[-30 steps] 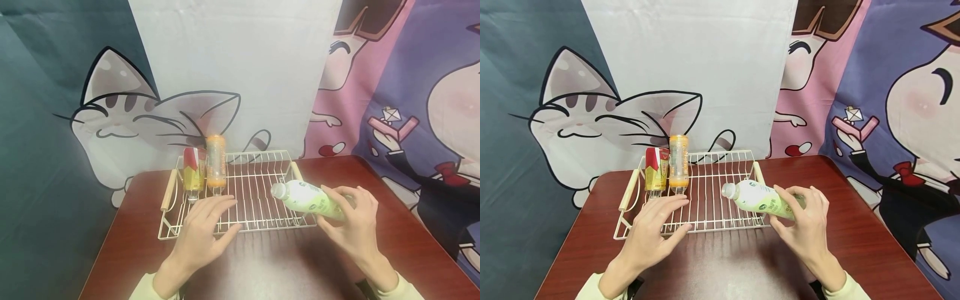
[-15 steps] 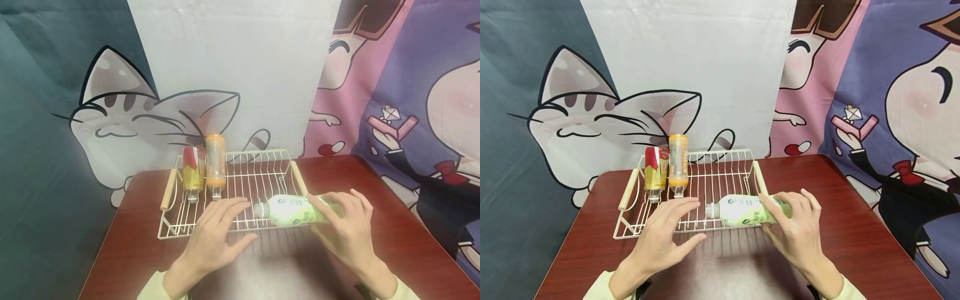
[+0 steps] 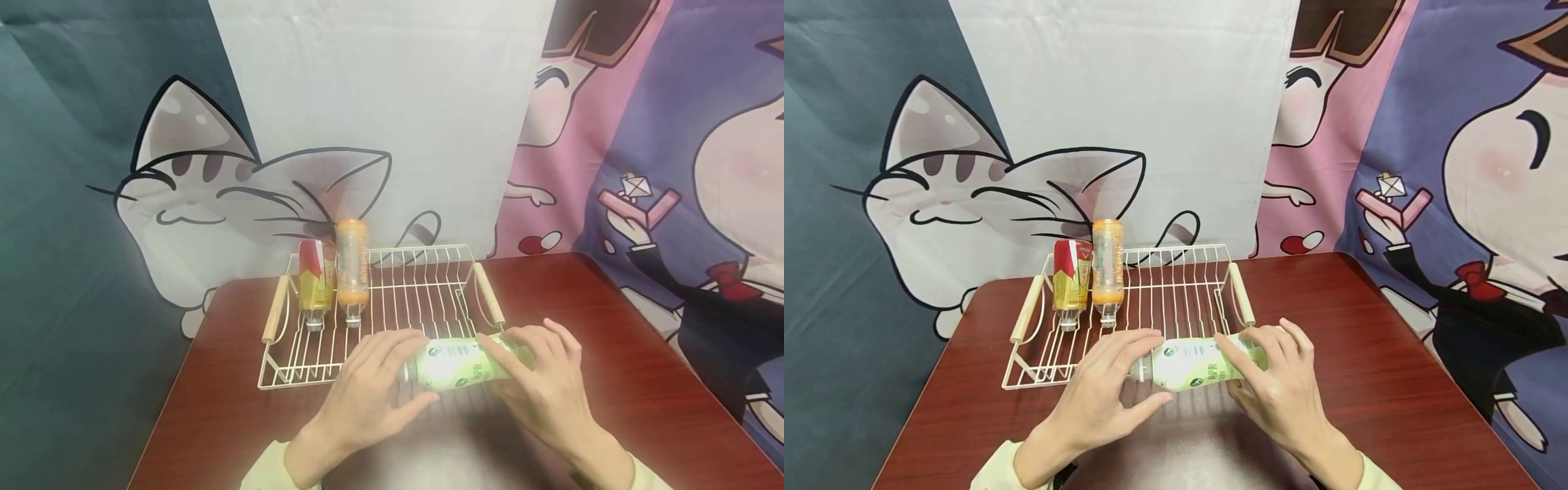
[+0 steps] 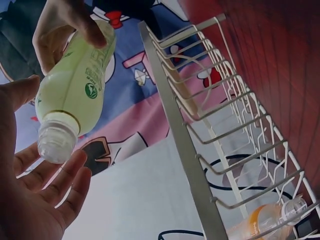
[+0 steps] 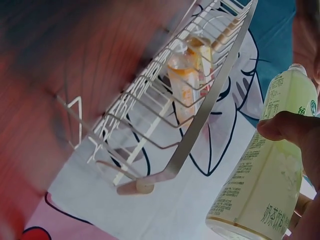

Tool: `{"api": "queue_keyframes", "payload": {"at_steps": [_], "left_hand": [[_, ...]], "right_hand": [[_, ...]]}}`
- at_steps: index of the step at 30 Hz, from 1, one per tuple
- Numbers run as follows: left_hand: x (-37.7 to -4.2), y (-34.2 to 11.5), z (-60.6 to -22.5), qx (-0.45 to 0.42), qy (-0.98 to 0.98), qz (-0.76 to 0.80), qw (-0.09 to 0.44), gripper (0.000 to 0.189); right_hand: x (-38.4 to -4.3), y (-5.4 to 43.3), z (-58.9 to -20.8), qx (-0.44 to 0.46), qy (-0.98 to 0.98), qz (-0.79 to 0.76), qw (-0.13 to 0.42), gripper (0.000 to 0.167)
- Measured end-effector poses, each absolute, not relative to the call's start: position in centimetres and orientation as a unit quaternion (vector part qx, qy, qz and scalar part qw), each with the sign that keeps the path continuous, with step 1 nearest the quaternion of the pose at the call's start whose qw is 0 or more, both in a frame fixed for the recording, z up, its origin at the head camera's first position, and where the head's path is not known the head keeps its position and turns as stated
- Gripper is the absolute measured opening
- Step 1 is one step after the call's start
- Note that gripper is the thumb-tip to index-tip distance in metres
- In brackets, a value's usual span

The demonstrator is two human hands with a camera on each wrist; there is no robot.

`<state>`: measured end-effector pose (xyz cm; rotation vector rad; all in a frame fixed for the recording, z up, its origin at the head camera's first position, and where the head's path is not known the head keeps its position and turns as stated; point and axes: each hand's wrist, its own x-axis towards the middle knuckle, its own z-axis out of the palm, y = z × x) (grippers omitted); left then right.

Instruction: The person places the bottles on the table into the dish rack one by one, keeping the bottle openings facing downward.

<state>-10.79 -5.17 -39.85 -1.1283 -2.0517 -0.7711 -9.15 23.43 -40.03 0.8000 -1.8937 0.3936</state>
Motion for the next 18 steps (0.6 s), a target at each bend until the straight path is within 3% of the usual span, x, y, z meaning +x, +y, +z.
{"api": "queue_keyframes", "payload": {"at_steps": [18], "left_hand": [[-10.24,-5.04,-40.29,-0.429,-0.816,-0.267,0.281,0.077]], "right_hand": [[-8.97,22.6,-40.12,0.346,-0.773,0.151,0.511,0.034]]}}
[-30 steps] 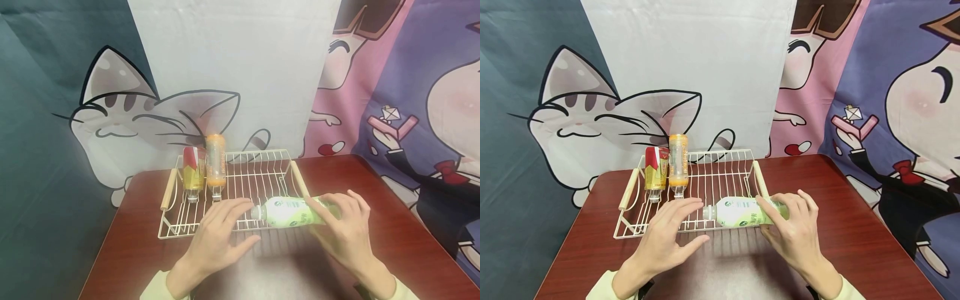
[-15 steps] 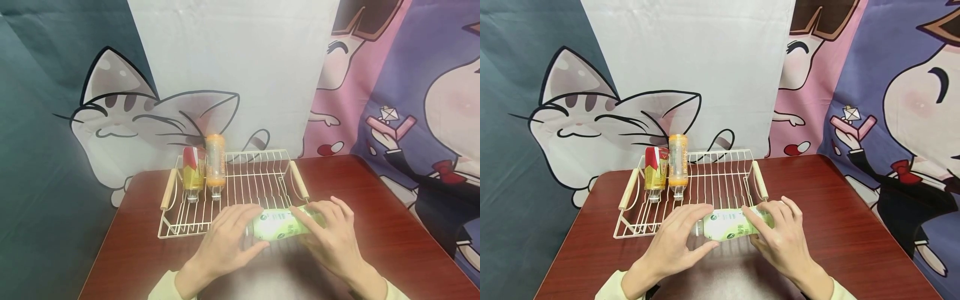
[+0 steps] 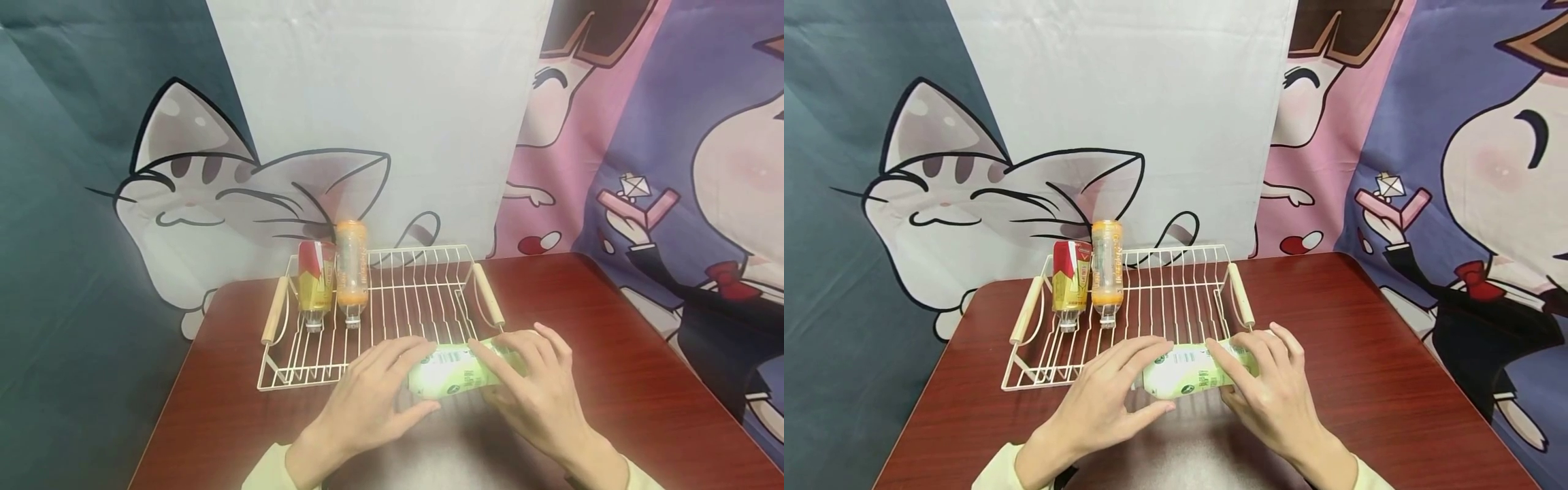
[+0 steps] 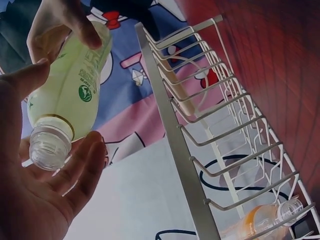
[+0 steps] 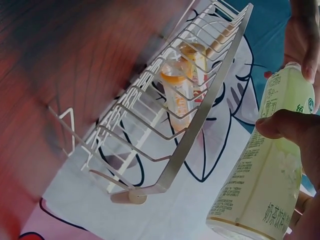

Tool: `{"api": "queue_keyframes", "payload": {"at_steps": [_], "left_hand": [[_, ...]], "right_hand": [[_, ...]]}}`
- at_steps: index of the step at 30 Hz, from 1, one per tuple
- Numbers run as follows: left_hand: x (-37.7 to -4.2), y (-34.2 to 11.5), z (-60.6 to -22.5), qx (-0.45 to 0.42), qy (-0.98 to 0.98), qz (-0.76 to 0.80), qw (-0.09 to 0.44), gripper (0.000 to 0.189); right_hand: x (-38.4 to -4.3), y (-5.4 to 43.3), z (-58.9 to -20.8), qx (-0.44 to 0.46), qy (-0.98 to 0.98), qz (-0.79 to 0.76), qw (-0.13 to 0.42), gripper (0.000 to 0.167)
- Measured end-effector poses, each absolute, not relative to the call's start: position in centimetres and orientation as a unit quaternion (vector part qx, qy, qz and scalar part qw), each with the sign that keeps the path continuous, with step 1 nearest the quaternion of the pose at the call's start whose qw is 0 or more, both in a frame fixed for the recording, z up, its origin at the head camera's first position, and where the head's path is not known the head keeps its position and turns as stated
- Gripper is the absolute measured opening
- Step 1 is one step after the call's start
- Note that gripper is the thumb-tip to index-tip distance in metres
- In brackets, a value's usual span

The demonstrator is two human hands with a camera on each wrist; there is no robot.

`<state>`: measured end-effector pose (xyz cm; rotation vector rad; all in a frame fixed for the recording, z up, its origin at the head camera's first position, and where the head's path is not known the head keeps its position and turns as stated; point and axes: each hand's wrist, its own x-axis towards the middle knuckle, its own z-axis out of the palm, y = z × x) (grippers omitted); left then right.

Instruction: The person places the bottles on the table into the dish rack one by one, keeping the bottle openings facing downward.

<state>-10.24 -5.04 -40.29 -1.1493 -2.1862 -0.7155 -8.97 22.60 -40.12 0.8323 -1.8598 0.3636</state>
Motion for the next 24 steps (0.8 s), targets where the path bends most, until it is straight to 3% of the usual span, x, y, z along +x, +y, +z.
{"api": "queue_keyframes", "payload": {"at_steps": [5,13,16,21,24], "left_hand": [[-10.2,-5.1,-40.2,-0.432,-0.815,-0.273,0.274,0.078],[-10.5,-5.2,-40.1,-0.453,-0.783,-0.272,0.328,0.079],[-10.6,-5.3,-39.9,-0.455,-0.776,-0.274,0.34,0.08],[-10.9,-6.0,-39.6,-0.444,-0.772,-0.283,0.356,0.081],[-11.2,-6.3,-39.4,-0.439,-0.766,-0.297,0.364,0.081]], "right_hand": [[-9.0,22.7,-40.3,0.349,-0.775,0.154,0.504,0.034],[-8.8,22.4,-40.1,0.347,-0.776,0.168,0.5,0.032],[-8.7,22.5,-39.6,0.337,-0.776,0.202,0.493,0.047],[-8.2,23.7,-39.0,0.277,-0.769,0.372,0.441,0.093],[-8.2,24.8,-39.2,0.242,-0.71,0.539,0.384,0.093]]}}
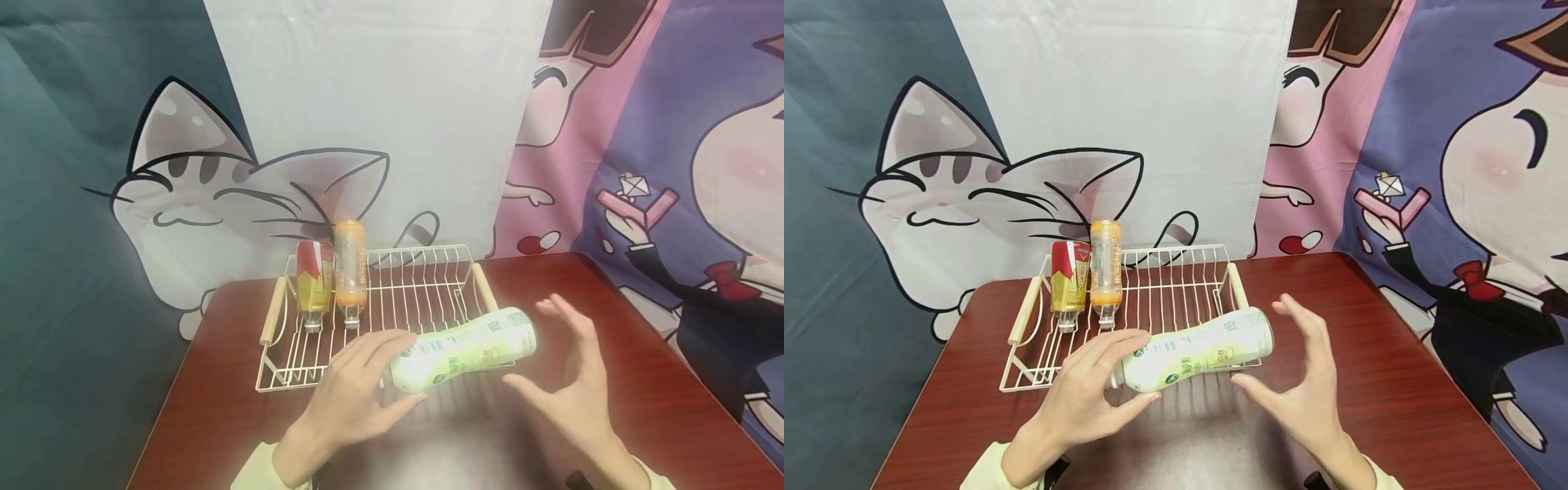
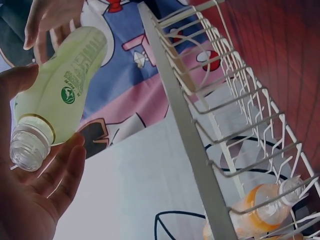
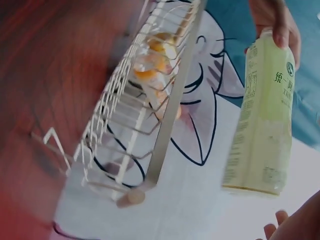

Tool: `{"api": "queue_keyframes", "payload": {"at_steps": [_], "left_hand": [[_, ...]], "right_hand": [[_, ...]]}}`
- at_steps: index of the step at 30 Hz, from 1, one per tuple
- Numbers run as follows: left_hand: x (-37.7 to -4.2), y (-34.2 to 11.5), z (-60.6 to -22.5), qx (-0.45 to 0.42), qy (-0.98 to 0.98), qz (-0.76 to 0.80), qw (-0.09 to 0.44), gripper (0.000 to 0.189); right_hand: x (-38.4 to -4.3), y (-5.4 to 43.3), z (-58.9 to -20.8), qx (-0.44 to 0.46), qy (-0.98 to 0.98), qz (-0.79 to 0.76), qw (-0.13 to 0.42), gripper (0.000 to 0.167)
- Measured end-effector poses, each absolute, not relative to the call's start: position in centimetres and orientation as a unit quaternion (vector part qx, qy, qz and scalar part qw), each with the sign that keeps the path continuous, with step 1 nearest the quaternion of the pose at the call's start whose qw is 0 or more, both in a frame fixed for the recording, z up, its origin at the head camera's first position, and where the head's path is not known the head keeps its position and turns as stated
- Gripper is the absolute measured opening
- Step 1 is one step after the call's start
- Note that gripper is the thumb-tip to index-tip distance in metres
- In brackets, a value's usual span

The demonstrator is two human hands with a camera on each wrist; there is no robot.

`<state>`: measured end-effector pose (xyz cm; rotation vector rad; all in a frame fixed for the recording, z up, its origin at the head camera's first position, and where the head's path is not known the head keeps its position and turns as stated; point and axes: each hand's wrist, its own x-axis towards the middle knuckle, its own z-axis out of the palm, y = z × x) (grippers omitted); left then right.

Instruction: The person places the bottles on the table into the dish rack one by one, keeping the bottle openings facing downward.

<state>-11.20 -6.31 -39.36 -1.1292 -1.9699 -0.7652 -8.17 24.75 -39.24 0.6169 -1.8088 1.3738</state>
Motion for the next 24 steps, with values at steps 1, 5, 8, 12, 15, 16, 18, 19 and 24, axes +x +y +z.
{"api": "queue_keyframes", "payload": {"at_steps": [1,5,8,12,15,16,18,19,24], "left_hand": [[-11.3,-6.4,-39.3,-0.437,-0.764,-0.301,0.367,0.081],[-11.4,-6.7,-39.0,-0.435,-0.758,-0.309,0.377,0.08],[-11.4,-6.8,-39.0,-0.433,-0.754,-0.311,0.384,0.077],[-11.3,-6.8,-39.0,-0.433,-0.744,-0.317,0.398,0.07],[-11.4,-6.6,-39.0,-0.441,-0.729,-0.321,0.414,0.065],[-11.4,-6.5,-39.1,-0.444,-0.724,-0.322,0.419,0.064],[-11.5,-6.3,-39.1,-0.449,-0.716,-0.323,0.426,0.063],[-11.5,-6.2,-39.2,-0.451,-0.714,-0.324,0.427,0.063],[-11.3,-5.9,-39.6,-0.455,-0.716,-0.322,0.421,0.067]], "right_hand": [[-8.2,25.0,-39.4,0.237,-0.678,0.593,0.366,0.092],[-7.9,25.0,-39.9,0.178,-0.574,0.745,0.289,0.085],[-7.5,24.3,-40.5,0.129,-0.537,0.803,0.226,0.068],[-7.4,23.3,-41.7,0.133,-0.495,0.848,0.134,0.054],[-7.2,22.7,-42.1,0.151,-0.495,0.852,0.077,0.052],[-7.1,22.5,-42.1,0.157,-0.496,0.852,0.064,0.05],[-7.0,22.2,-42.1,0.163,-0.504,0.847,0.049,0.048],[-7.0,22.0,-42.1,0.164,-0.507,0.845,0.048,0.045],[-7.2,21.4,-41.4,0.145,-0.505,0.849,0.06,0.033]]}}
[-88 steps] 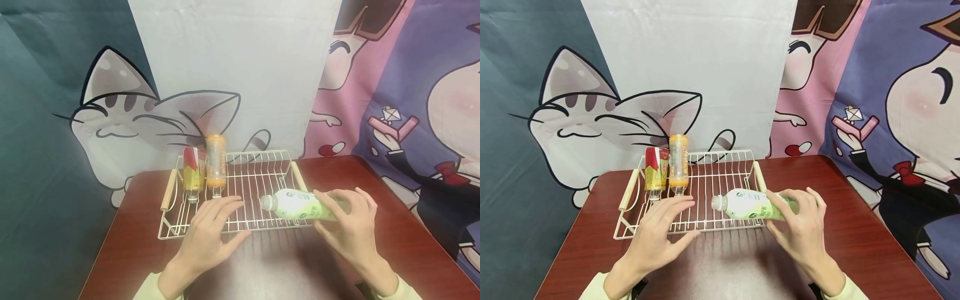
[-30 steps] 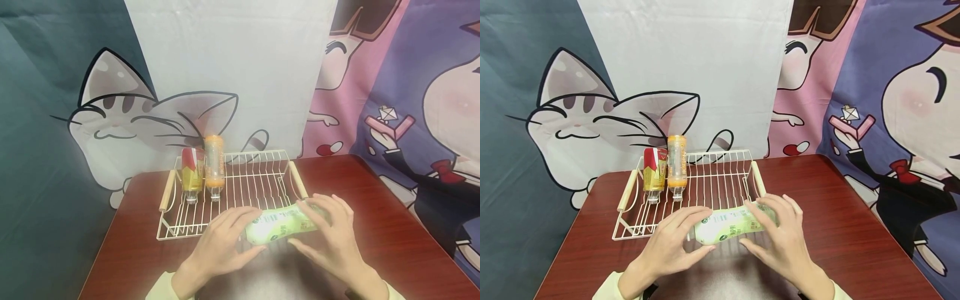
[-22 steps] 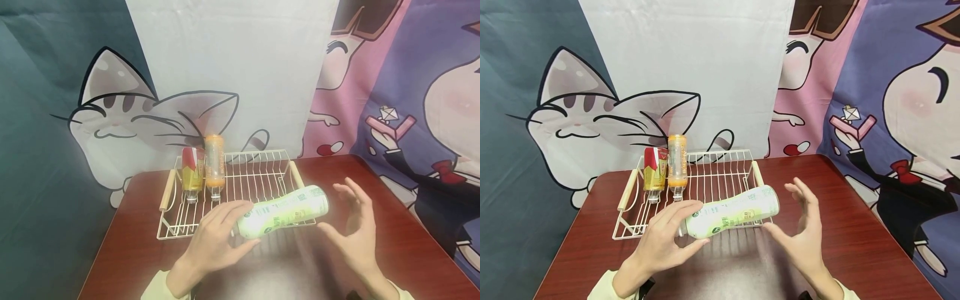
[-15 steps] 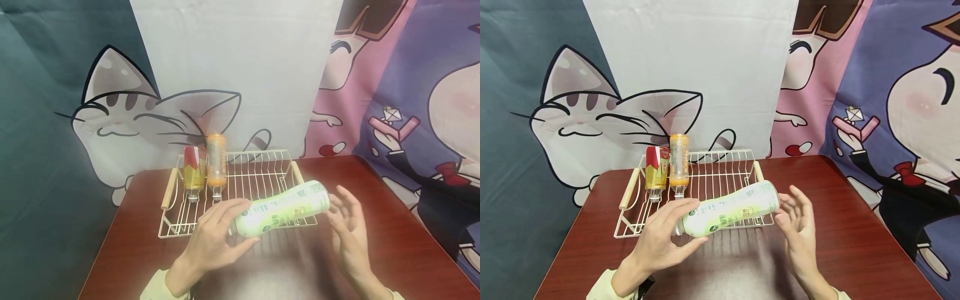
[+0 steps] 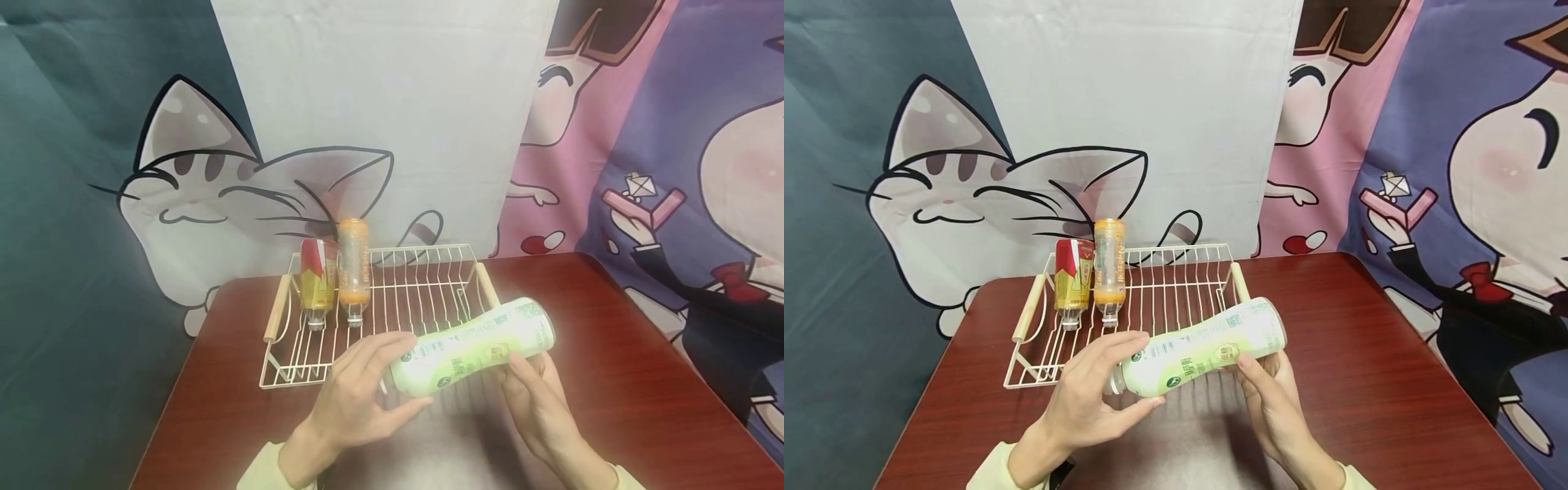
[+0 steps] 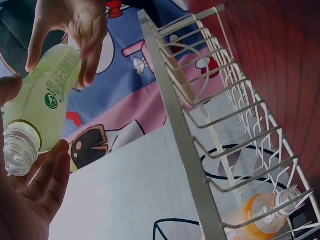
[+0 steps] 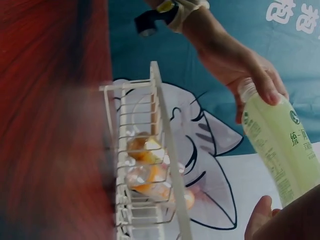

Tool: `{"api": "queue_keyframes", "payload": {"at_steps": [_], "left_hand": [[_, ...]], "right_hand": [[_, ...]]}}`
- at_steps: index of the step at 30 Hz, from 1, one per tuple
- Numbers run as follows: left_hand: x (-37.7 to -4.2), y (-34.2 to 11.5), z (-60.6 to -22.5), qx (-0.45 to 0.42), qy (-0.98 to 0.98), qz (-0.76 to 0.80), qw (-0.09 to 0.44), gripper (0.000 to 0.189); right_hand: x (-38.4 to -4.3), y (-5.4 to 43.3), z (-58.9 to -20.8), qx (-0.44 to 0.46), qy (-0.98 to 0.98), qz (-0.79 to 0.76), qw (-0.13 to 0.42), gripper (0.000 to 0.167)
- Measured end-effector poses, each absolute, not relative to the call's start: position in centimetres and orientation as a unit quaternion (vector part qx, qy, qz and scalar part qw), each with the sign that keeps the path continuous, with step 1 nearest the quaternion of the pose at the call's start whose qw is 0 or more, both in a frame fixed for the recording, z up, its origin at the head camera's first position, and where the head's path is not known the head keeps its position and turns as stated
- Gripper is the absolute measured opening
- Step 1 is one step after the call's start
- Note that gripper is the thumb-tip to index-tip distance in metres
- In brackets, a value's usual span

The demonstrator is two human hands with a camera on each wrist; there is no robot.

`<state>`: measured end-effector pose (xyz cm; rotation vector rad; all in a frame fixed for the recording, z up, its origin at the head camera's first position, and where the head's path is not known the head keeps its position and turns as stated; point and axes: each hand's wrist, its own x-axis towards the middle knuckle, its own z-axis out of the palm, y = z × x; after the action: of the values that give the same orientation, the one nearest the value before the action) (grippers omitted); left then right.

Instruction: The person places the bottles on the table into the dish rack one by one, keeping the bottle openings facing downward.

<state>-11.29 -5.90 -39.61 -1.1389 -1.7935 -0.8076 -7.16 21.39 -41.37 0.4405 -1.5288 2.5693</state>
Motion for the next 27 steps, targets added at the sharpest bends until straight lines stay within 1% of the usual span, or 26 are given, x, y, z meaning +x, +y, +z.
{"api": "queue_keyframes", "payload": {"at_steps": [4,8,11,14,16,22,27], "left_hand": [[-10.9,-5.9,-39.8,-0.44,-0.735,-0.325,0.4,0.07],[-10.5,-5.9,-39.9,-0.418,-0.763,-0.333,0.364,0.078],[-10.3,-5.9,-40.2,-0.4,-0.784,-0.345,0.325,0.081],[-10.0,-5.8,-40.6,-0.388,-0.801,-0.355,0.288,0.082],[-9.8,-5.7,-40.9,-0.384,-0.809,-0.353,0.271,0.082],[-9.5,-5.9,-41.2,-0.392,-0.818,-0.333,0.258,0.081],[-9.4,-6.4,-41.1,-0.386,-0.826,-0.326,0.249,0.077]], "right_hand": [[-7.5,20.9,-40.5,0.129,-0.509,0.848,0.07,0.031],[-7.8,20.3,-39.5,0.108,-0.517,0.847,0.067,0.032],[-8.2,19.9,-38.9,0.096,-0.518,0.848,0.064,0.038],[-8.7,19.7,-38.4,0.09,-0.519,0.848,0.064,0.048],[-8.9,19.6,-38.3,0.091,-0.52,0.847,0.064,0.053],[-9.3,19.4,-38.1,0.113,-0.525,0.841,0.064,0.063],[-10.0,19.1,-37.8,0.126,-0.533,0.833,0.079,0.064]]}}
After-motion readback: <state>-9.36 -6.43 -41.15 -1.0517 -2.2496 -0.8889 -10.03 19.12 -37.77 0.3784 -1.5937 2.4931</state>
